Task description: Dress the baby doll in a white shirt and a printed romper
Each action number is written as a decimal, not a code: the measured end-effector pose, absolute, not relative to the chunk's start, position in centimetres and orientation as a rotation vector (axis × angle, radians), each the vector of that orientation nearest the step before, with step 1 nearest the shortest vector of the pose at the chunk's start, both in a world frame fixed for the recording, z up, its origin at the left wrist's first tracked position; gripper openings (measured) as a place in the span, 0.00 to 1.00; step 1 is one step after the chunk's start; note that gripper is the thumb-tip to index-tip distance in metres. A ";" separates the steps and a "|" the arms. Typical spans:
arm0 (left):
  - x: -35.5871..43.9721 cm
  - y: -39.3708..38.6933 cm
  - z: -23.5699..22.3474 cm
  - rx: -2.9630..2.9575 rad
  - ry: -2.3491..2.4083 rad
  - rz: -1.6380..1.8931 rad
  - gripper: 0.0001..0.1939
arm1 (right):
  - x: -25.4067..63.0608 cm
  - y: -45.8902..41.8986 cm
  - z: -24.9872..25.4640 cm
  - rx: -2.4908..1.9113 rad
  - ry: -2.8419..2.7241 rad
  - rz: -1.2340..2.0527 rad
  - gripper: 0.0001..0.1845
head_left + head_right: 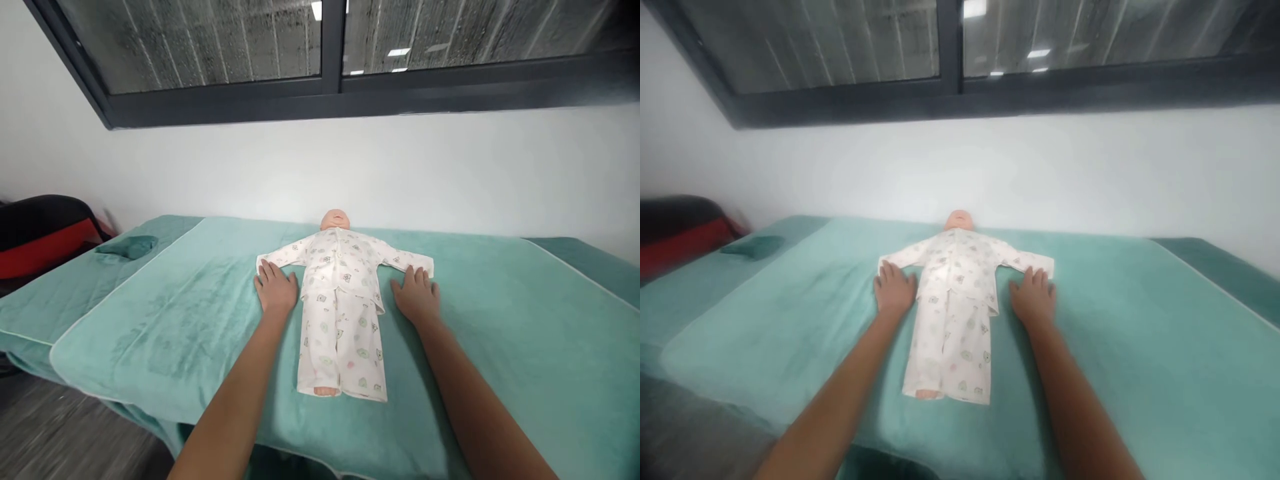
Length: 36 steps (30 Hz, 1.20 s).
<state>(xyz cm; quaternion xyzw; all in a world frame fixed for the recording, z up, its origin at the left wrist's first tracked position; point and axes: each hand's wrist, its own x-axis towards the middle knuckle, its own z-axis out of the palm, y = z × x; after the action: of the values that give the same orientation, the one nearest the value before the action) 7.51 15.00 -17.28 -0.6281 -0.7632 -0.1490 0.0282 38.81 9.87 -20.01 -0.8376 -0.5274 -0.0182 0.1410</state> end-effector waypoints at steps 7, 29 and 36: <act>6.8 12.0 -17.1 -1.986 -2.296 -0.423 0.34 | 37.7 6.7 -20.4 -2.454 -1.581 -0.107 0.37; 1.9 -4.9 -20.4 -2.113 -1.815 -0.643 0.26 | 34.9 -13.1 -22.9 -2.211 -1.748 -0.484 0.35; 1.2 -8.6 -22.8 -2.088 -1.783 -0.761 0.28 | 33.6 -16.3 -24.7 -2.125 -1.663 -0.503 0.33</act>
<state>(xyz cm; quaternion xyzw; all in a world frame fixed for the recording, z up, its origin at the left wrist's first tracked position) 1.21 -8.60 -22.76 -0.7251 -0.6191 -0.2641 0.1456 33.58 -16.31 -24.75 -0.7591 -0.5939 -0.1797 0.1971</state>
